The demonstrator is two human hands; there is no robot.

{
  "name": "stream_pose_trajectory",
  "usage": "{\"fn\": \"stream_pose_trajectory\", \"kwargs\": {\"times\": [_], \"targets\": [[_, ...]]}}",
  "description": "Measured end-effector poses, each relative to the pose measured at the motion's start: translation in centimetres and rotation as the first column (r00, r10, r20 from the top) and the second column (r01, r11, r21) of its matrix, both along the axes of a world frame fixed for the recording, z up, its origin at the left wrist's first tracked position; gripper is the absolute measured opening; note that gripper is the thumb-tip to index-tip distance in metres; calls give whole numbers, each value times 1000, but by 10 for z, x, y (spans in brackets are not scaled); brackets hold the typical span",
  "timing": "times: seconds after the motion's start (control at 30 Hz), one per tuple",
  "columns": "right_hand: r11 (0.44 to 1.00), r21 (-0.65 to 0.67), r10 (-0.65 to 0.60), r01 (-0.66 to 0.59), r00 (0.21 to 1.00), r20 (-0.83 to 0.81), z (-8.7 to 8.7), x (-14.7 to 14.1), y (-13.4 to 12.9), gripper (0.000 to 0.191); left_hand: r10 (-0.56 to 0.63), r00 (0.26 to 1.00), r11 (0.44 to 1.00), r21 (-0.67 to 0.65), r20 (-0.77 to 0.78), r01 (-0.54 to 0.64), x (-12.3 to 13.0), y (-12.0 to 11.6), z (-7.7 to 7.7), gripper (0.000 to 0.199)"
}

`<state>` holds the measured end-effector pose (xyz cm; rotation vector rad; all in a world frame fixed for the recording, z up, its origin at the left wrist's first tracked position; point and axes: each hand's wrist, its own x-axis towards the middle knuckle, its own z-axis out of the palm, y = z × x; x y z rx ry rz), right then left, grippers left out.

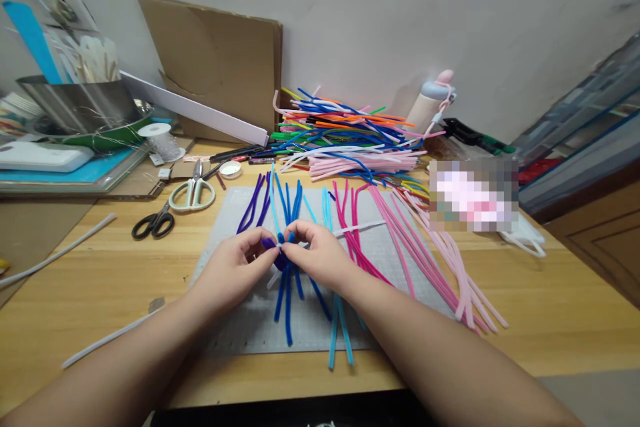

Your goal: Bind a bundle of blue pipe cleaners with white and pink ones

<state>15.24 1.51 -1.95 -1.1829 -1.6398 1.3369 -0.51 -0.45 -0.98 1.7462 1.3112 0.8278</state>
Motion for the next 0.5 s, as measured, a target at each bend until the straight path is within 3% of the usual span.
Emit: {"fn": "stream_pose_trajectory", "kwargs": {"times": [0.13,0.5], "targets": [[1000,-9,16,-16,1000,9,0,0,-1,9,17,1000,1000,10,-12,-17,-1,1,-4,9],[990,141,-27,1,983,181,3,0,-3,7,-3,998,998,67,-66,7,-3,0,-4,13]]}}
